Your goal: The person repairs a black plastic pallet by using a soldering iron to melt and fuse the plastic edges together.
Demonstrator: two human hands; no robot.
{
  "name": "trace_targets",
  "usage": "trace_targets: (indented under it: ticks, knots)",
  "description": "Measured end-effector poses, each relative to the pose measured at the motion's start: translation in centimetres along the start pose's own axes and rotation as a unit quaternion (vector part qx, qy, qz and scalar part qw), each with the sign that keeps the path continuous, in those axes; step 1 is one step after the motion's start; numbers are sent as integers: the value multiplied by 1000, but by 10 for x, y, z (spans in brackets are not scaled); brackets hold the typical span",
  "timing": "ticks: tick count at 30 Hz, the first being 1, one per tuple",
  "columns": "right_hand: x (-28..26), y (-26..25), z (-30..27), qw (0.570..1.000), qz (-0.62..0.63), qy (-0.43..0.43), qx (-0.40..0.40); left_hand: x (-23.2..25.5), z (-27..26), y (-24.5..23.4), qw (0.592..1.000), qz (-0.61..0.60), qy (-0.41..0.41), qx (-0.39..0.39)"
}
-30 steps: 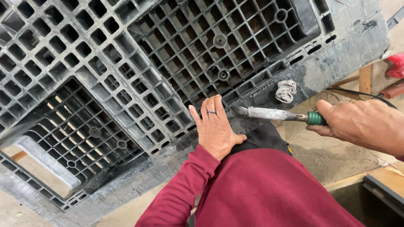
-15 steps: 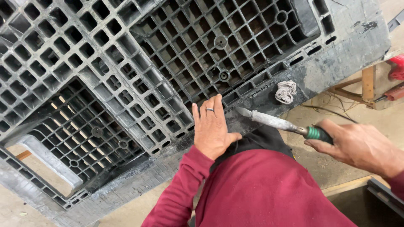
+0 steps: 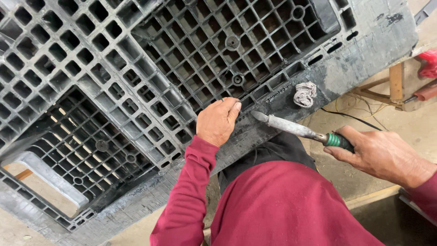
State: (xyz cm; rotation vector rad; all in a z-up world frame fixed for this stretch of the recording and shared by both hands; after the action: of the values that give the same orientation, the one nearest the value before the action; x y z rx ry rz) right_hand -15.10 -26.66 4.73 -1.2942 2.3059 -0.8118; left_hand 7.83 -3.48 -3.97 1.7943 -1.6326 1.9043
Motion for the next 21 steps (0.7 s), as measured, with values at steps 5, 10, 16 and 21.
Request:
trace_targets:
  ticks: [5,10,16,21]
  knots:
    - [-3,-13,0,1000,4,10,13,0,2,-1,1000,13,12,17]
    - [-2,-16,4,999,-29,16,-2,-2,3,0,1000,14,14,18]
    - [11,-5,18,987,-146,-1,-72,0,2,1,998,22,40,48]
    - [6,-26,27,958,-263,-72,-85,5,1,-1,994,41,78,67]
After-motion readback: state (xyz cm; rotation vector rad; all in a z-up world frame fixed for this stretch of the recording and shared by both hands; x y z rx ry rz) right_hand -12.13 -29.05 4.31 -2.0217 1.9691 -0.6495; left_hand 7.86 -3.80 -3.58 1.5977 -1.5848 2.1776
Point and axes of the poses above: each hand's wrist, its own z-axis towards the middle knuckle, its own y-axis out of the palm, x = y × z, the point moved 5 cm from there along z, towards the middle knuckle, and after that the axes turned 8 degrees about x, right-handed, at the moved point
